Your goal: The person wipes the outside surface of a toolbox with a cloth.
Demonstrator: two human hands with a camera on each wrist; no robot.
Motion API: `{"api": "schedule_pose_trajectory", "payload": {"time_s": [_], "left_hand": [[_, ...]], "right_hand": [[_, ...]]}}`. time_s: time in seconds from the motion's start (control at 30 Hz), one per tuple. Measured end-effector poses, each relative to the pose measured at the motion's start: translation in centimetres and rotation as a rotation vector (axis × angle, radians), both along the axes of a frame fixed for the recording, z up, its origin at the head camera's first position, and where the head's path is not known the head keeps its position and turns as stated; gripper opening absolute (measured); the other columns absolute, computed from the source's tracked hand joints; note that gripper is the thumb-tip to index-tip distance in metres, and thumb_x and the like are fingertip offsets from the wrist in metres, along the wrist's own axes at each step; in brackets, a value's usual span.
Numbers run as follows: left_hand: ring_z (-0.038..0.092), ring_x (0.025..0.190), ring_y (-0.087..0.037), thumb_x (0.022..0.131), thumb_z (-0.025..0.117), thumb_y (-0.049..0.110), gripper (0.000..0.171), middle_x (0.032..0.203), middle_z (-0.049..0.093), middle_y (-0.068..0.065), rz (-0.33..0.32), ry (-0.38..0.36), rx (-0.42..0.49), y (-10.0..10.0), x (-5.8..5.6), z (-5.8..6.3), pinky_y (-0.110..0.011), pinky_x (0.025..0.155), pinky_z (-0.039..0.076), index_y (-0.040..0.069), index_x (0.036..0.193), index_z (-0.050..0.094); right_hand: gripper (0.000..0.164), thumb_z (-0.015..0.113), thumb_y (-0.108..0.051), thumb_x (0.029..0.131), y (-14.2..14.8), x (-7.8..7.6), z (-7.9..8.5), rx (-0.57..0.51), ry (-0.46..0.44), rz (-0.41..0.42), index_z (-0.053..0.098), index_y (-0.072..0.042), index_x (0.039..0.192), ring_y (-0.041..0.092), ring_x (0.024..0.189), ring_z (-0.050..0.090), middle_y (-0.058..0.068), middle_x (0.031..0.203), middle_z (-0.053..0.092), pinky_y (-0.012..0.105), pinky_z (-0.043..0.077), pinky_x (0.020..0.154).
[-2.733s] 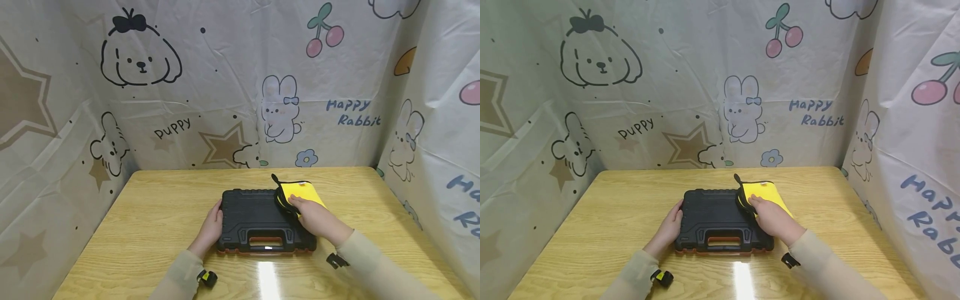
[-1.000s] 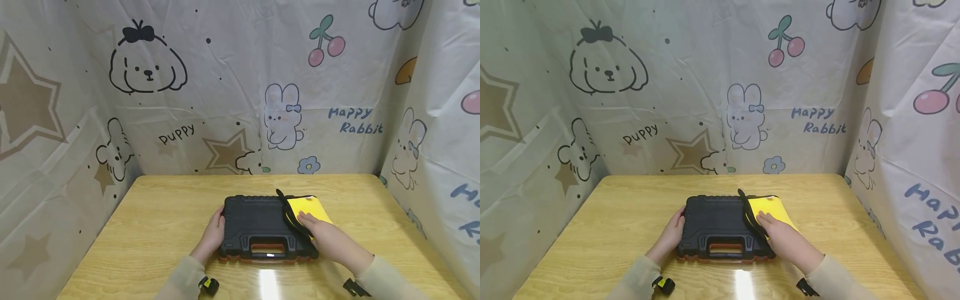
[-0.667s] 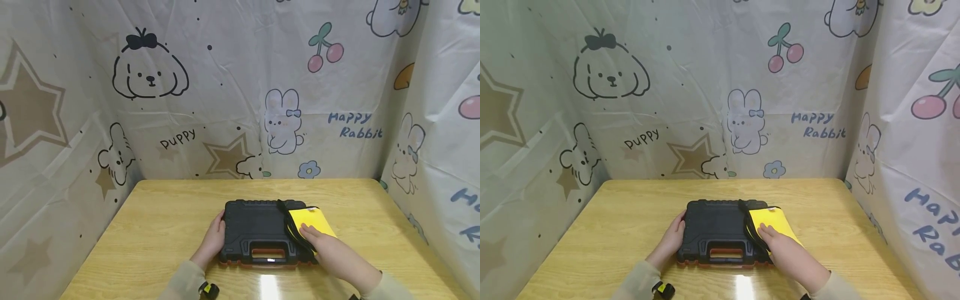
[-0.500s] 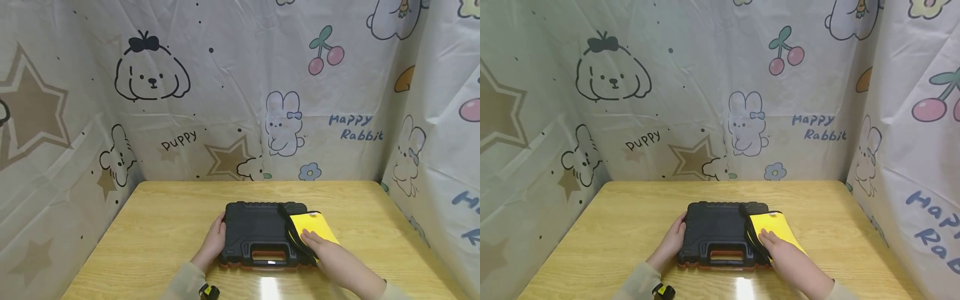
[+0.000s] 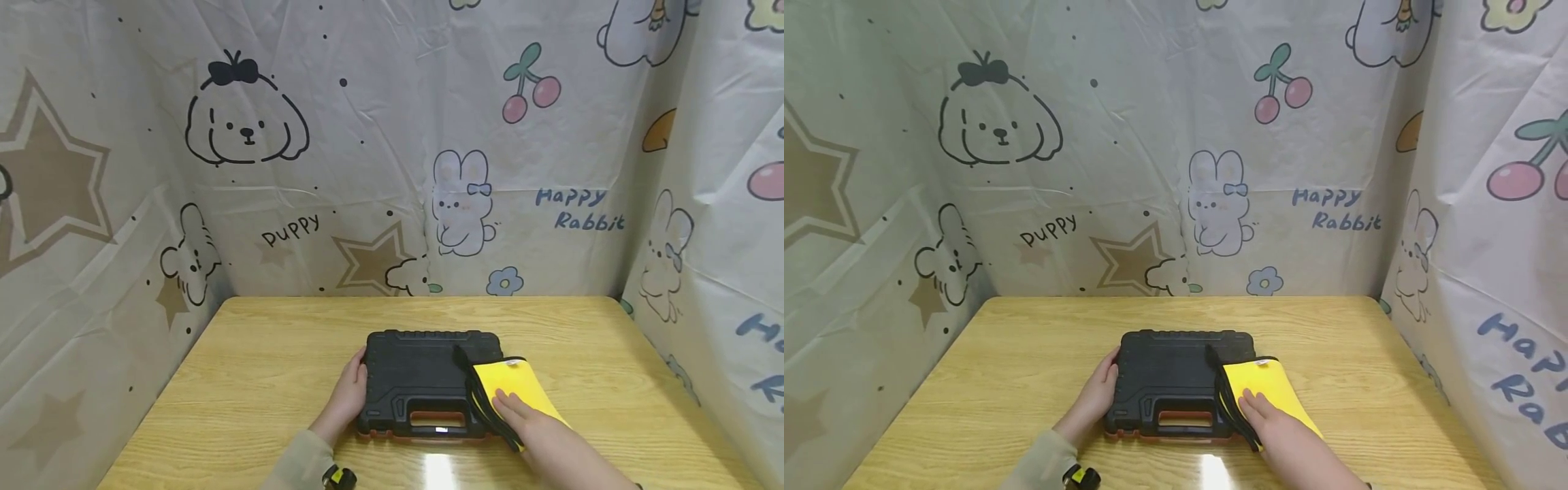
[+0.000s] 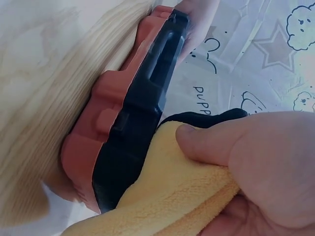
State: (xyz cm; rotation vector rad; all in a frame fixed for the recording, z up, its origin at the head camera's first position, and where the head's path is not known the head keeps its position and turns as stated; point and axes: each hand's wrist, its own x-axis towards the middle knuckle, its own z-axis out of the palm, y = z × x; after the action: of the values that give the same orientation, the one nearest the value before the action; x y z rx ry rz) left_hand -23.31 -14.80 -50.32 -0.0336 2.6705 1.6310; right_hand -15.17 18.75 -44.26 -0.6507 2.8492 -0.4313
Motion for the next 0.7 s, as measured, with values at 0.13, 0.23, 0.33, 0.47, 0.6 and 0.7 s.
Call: {"api": "schedule_pose_trajectory", "payload": {"time_s": [0.13,0.23,0.33,0.47,0.6,0.7], "left_hand": [[0.027,0.151,-0.051,0.112,0.032,0.013,0.05,0.161,0.03,-0.033,0.004,-0.003,-0.006,0.0,-0.1,-0.1,-0.065,0.122,0.026,-0.002,0.16,0.03],[0.027,0.151,-0.051,0.112,0.032,0.013,0.05,0.162,0.03,-0.033,0.01,-0.003,-0.011,0.0,-0.1,-0.2,-0.065,0.122,0.026,-0.001,0.16,0.03],[0.028,0.15,-0.052,0.112,0.032,0.013,0.05,0.161,0.03,-0.033,0.008,0.005,-0.018,-0.1,0.0,-0.2,-0.065,0.122,0.027,-0.002,0.16,0.03],[0.028,0.15,-0.052,0.112,0.032,0.013,0.05,0.161,0.031,-0.034,0.004,0.008,-0.021,-0.1,0.0,-0.2,-0.066,0.121,0.028,-0.002,0.159,0.03],[0.028,0.15,-0.052,0.112,0.032,0.014,0.05,0.161,0.031,-0.034,0.009,0.001,-0.021,-0.1,-0.1,-0.1,-0.066,0.121,0.027,-0.001,0.16,0.03],[0.028,0.15,-0.052,0.112,0.032,0.013,0.05,0.161,0.031,-0.034,0.01,-0.003,-0.02,0.0,-0.1,-0.2,-0.065,0.122,0.027,-0.001,0.16,0.03]], "right_hand": [[0.078,0.079,0.008,0.081,0.0,0.3,-0.1,0.003,-0.012,0.022,0.049,-0.003,0.152,0.04,0.142,0.05,0.017,0.157,0.049,0.049,0.057,0.096],[0.074,0.077,0.009,0.083,-0.2,0.4,-0.2,0.017,-0.039,0.012,0.05,-0.004,0.151,0.038,0.143,0.049,0.013,0.157,0.05,0.048,0.056,0.098],[0.073,0.074,0.012,0.082,-0.4,0.6,-0.3,0.024,-0.057,-0.001,0.052,-0.003,0.15,0.038,0.143,0.049,0.012,0.157,0.05,0.05,0.055,0.1],[0.075,0.073,0.016,0.078,-0.5,0.8,-0.4,0.011,-0.072,0.0,0.053,-0.001,0.148,0.04,0.141,0.05,0.014,0.155,0.052,0.045,0.058,0.093],[0.073,0.071,0.016,0.078,-0.2,1.0,-0.7,0.0,-0.032,0.055,0.054,0.001,0.147,0.043,0.136,0.054,0.016,0.153,0.054,0.036,0.06,0.082],[0.072,0.072,0.014,0.079,-0.1,1.2,-0.8,-0.001,-0.034,0.061,0.054,0.001,0.147,0.043,0.135,0.055,0.016,0.152,0.055,0.038,0.061,0.086]]}}
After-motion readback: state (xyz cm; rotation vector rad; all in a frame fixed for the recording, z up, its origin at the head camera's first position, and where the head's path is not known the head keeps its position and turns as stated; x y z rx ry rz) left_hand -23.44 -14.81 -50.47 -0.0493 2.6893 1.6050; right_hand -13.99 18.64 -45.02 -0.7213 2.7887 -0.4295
